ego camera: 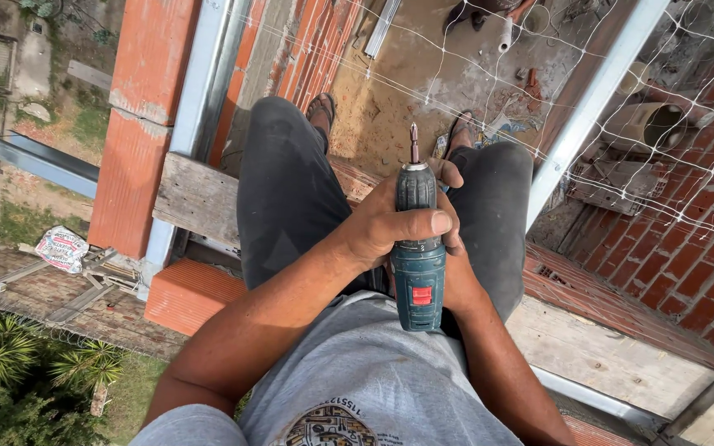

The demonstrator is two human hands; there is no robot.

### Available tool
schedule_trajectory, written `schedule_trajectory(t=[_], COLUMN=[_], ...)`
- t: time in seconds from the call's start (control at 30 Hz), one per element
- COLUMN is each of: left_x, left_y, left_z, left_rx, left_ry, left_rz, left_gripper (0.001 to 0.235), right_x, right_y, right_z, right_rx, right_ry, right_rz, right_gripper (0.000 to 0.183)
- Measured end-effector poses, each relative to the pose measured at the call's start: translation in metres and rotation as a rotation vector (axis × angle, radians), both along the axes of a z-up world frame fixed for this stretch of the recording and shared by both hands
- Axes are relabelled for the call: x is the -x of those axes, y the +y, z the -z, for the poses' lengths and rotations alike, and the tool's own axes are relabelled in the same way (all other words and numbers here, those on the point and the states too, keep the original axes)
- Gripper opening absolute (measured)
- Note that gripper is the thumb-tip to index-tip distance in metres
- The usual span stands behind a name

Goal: Installing white pipes to secure a safety net on a construction site using a power drill

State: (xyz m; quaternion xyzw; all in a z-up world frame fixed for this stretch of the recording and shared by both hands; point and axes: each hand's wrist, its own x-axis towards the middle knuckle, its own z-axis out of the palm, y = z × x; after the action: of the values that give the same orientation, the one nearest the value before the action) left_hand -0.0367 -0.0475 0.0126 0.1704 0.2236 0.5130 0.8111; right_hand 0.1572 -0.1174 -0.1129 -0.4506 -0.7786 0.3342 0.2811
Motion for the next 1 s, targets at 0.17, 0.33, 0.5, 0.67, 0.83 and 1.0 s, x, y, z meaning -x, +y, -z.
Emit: schedule_trajectory(t=[0.17, 0.33, 0.5, 0.67, 0.83, 1.0], left_x=[-0.001, -0.004, -0.006, 0.009, 0.02, 0.03], left_y=[-0.003, -0.006, -0.016, -0.027, -0.018, -0.014], left_z=[-0.006, 0.006, 0.019, 0.038, 0.02, 0.032], left_rx=[-0.042, -0.015, 0.049, 0.081, 0.2, 0.323], left_ry=[0.013, 0.041, 0.151, 0.518, 0.765, 1.035], left_rz=[0.022, 0.009, -0.016, 0.003, -0.033, -0.032], left_gripper=[0.062, 0.06, 0.054, 0.031, 0.036, 0.047], right_x=[0.008, 0.011, 0.011, 0.018, 0.022, 0.038], right_y=[0.002, 0.003, -0.008, -0.018, -0.024, -0.02], right_z=[-0.013, -0.009, 0.001, 0.018, 0.044, 0.036], right_rx=[-0.019, -0.04, -0.048, -0.059, -0.023, -0.002], right_ry=[-0.016, -0.025, -0.028, -0.017, -0.026, -0.087], right_rz=[-0.008, -0.014, 0.001, 0.028, 0.007, 0.025], right_gripper=[0.042, 0.03, 0.025, 0.028, 0.024, 0.033])
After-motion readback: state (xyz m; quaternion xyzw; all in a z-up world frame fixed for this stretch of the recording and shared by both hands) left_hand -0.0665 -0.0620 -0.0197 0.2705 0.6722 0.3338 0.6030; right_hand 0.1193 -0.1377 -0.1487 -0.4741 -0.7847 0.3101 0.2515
